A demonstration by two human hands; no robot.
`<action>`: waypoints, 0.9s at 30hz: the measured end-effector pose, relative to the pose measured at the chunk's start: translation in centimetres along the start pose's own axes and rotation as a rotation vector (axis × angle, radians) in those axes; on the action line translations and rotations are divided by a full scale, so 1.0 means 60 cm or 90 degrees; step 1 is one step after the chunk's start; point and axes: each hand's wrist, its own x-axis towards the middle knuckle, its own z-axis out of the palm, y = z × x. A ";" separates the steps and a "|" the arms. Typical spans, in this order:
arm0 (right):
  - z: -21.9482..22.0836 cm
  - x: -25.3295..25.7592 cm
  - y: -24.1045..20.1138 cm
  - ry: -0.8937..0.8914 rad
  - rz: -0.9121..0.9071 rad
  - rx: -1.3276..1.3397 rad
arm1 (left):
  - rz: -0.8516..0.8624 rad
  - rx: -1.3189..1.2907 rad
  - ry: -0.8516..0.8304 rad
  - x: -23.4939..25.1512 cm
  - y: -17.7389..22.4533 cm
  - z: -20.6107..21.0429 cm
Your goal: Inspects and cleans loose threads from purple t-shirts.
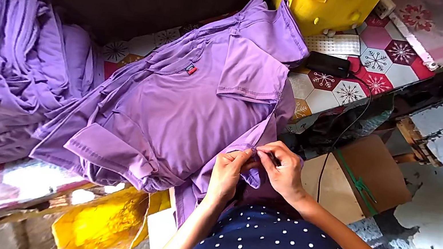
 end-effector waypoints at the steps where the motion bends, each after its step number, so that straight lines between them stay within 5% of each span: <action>1: -0.003 0.004 -0.006 -0.007 0.062 0.042 | 0.002 -0.011 0.011 0.000 -0.001 0.001; 4: -0.013 0.007 -0.012 -0.027 0.140 0.100 | 0.010 -0.049 0.048 0.000 -0.003 0.003; 8: -0.005 -0.004 -0.006 -0.018 0.017 0.017 | 0.044 -0.016 0.051 -0.004 -0.008 0.003; 17: 0.002 0.003 0.004 -0.011 -0.056 -0.036 | 0.128 0.087 0.040 -0.009 -0.018 -0.002; 23: -0.015 0.022 -0.015 -0.090 0.142 0.014 | 0.214 0.091 0.009 -0.012 -0.028 -0.008; 27: -0.015 0.014 -0.014 -0.082 0.042 -0.004 | 0.231 0.054 0.022 -0.011 -0.025 -0.006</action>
